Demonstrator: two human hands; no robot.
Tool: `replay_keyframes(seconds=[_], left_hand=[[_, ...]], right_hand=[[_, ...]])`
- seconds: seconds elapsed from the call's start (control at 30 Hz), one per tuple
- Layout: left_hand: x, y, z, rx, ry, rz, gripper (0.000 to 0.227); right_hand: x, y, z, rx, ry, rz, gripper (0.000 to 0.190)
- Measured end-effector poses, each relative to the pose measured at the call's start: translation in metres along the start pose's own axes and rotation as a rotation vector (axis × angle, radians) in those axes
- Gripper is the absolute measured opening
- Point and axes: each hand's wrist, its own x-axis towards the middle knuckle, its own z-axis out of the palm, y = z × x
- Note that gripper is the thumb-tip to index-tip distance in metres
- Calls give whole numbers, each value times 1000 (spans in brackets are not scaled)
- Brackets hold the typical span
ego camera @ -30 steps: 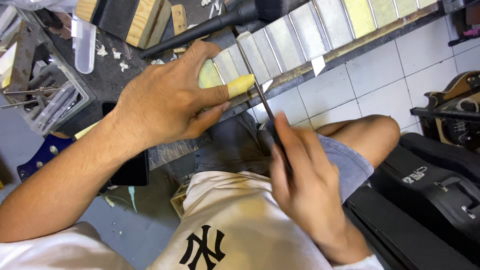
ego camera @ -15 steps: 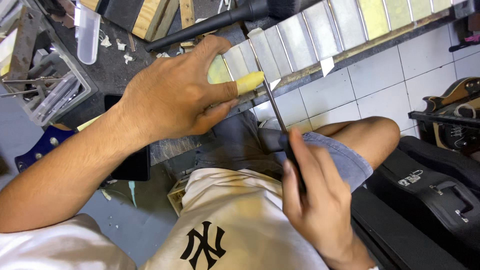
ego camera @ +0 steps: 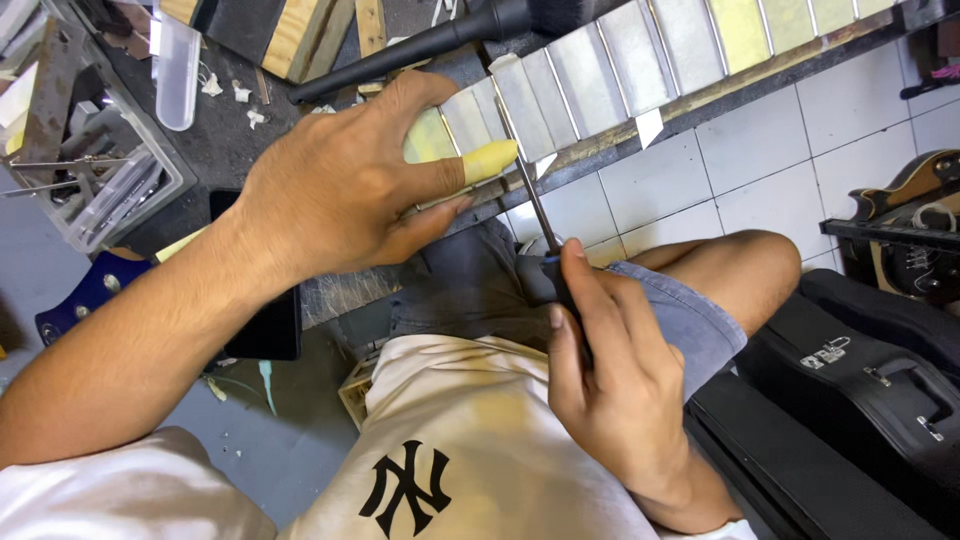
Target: The person uses a metal file to smooth the edges of the frets on a guitar neck. They hold the neck steady with one hand and move the file back and forth along the frets with the other hand.
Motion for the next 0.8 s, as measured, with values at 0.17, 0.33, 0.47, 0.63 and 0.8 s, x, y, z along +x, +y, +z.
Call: replay_keyframes(seconds=[0.17,0.33,0.47,0.63,0.8], left_hand=[[2,2,-2,6,-31,-7,21],[1,1,-2,-38,-32,8,17],[3,3,-6,-6,-56,-10,22],[2,2,-4,-19,-25,-21,21],[-1,2,-3,6,-21,5,23]], right_hand=[[-13,4,-3,-20,4,-8,41],[15,-2,2,-89,-46,17,47],[42,-9,2,-29,-117,69,52],[-1,-5,-11,1,-57,42,46],[35,-8,2,-96,-105,-4,51]])
